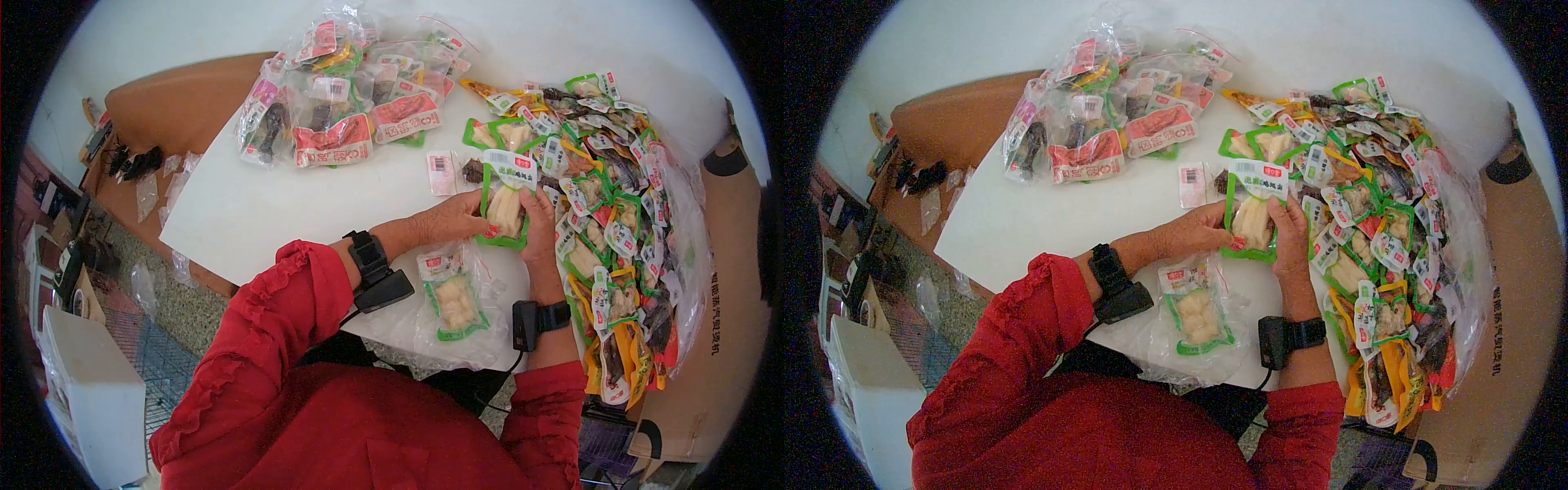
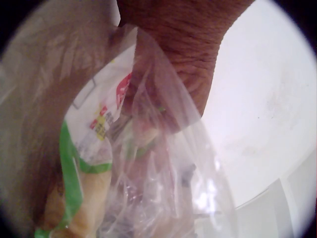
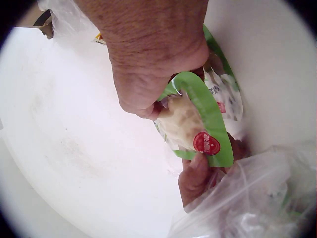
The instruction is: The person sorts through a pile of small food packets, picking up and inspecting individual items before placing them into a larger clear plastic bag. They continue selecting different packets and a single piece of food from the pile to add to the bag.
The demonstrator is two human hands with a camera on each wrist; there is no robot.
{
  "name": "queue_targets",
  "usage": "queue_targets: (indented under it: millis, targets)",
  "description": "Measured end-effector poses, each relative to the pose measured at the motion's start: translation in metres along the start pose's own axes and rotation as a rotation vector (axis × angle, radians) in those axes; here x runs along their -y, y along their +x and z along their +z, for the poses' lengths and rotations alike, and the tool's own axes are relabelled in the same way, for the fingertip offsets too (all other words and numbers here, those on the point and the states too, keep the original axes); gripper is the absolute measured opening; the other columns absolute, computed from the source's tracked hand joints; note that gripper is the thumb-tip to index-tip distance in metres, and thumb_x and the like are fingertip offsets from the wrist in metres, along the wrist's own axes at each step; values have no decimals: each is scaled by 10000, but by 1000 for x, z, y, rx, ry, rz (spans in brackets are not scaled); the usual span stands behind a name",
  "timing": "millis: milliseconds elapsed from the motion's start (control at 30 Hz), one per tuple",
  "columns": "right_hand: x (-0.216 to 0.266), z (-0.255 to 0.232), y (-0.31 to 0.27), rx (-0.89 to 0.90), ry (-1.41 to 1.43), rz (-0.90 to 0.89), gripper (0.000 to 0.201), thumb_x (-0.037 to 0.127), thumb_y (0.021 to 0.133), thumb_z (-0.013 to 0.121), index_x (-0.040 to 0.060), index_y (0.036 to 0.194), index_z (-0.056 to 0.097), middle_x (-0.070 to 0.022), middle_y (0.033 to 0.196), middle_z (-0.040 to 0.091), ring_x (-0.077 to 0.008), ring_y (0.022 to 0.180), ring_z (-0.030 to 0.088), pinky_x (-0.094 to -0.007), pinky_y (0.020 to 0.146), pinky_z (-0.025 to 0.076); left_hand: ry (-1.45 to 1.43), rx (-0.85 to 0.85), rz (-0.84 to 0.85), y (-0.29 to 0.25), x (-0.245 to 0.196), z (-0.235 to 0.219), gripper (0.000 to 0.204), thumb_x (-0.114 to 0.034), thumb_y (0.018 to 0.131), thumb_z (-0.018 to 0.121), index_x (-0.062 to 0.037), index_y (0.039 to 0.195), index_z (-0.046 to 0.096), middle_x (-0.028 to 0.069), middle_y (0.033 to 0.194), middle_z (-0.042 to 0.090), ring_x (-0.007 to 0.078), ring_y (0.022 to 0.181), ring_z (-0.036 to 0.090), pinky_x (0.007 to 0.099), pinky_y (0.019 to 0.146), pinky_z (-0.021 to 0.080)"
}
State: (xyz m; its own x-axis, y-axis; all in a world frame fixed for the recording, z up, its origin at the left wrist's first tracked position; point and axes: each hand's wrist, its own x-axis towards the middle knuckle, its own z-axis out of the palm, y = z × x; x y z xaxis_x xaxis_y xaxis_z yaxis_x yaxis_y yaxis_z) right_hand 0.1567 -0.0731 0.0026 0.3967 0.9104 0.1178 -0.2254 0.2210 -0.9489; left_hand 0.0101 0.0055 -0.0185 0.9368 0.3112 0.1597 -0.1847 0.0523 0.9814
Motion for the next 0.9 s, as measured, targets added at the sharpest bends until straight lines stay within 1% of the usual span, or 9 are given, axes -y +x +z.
queue_targets:
  millis: [167, 333, 433, 633, 900]
  targets:
    - [-2, -2, 1, 22, 1, -9, 238, 168, 815, 506, 39, 1012, 543, -8, 884, 570, -87, 782, 521, -225, 715, 413, -29, 17, 10, 1, 2, -1, 462, -43, 759, 546, -25, 1183, 362, 36, 1122, 474, 109, 1016, 441, 255, 875, 350]
    - [-2, -1, 1, -2, -5, -12, 242, 172, 812, 512, 37, 1012, 540, -11, 896, 571, -91, 786, 522, -228, 718, 414, -21, 12, 12, 0, 1, 0, 463, -46, 759, 550, -28, 1182, 363, 35, 1119, 474, 108, 1015, 439, 255, 872, 350]
    - [0, 0, 0, -10, -44, -20, 243, 171, 810, 515, 33, 1008, 537, -20, 905, 572, -100, 799, 530, -236, 728, 418, -13, 1, -23, -1, -1, 0, 462, -47, 759, 552, -29, 1180, 365, 34, 1116, 474, 106, 1014, 436, 254, 872, 348]
    - [4, 3, -2, 2, -11, -1, 247, 173, 808, 517, 27, 1006, 534, -32, 916, 574, -114, 824, 543, -246, 748, 424, -24, 12, 12, -1, -2, 1, 466, -46, 753, 554, -28, 1177, 363, 33, 1114, 474, 107, 1009, 437, 256, 873, 344]
    - [0, -2, 1, 8, -22, -2, 262, 178, 808, 518, 26, 1022, 530, -29, 917, 570, -107, 826, 534, -244, 751, 420, -13, 4, 3, 0, -2, 1, 473, -37, 745, 548, -27, 1177, 357, 41, 1110, 477, 112, 1009, 438, 256, 871, 344]
